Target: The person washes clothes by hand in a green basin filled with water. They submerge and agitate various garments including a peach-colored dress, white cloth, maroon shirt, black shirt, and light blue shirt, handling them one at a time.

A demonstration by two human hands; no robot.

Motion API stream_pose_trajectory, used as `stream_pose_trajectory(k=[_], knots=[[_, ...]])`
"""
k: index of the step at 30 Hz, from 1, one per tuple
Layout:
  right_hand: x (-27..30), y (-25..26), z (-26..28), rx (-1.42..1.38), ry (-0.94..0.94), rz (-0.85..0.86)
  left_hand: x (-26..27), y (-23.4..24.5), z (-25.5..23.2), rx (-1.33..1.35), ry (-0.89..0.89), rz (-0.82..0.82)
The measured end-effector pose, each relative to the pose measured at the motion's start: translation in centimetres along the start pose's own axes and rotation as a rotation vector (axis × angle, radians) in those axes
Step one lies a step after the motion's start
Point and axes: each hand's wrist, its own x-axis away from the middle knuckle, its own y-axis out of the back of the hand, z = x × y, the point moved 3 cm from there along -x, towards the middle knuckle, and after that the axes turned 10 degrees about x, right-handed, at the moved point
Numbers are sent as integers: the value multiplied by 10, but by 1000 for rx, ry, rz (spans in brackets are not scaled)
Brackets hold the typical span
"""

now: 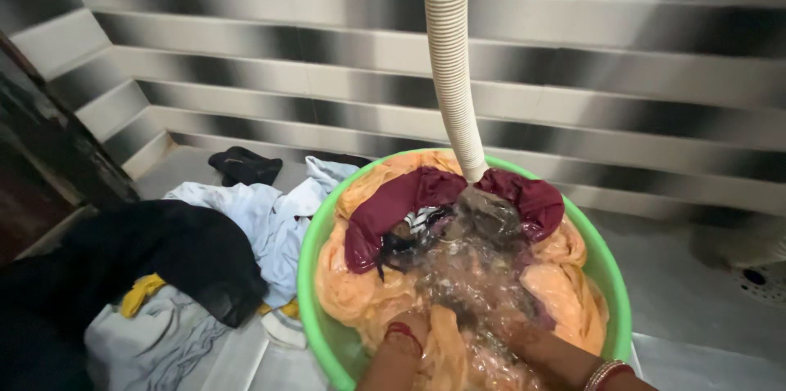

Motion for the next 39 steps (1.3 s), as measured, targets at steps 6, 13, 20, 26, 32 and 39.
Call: stream_pose_trajectory(k=[6, 13, 20, 26, 32, 39], knots=[[23, 31, 4, -37, 91, 43, 52, 22, 5, 34, -23, 63], [-16, 84, -66, -126, -44, -138, 81, 94, 6, 353, -97, -258], [-67, 16, -51, -34, 57, 312, 55, 42, 0, -5, -14, -164], [-62, -23, -47, 137, -105, 191, 22, 13, 0, -80, 29, -248], [-35, -8, -32, 103, -191, -180, 58, 37, -14, -19, -118, -353], [-40, 111, 0, 75, -118, -461, 124, 121, 49, 184, -325, -729]])
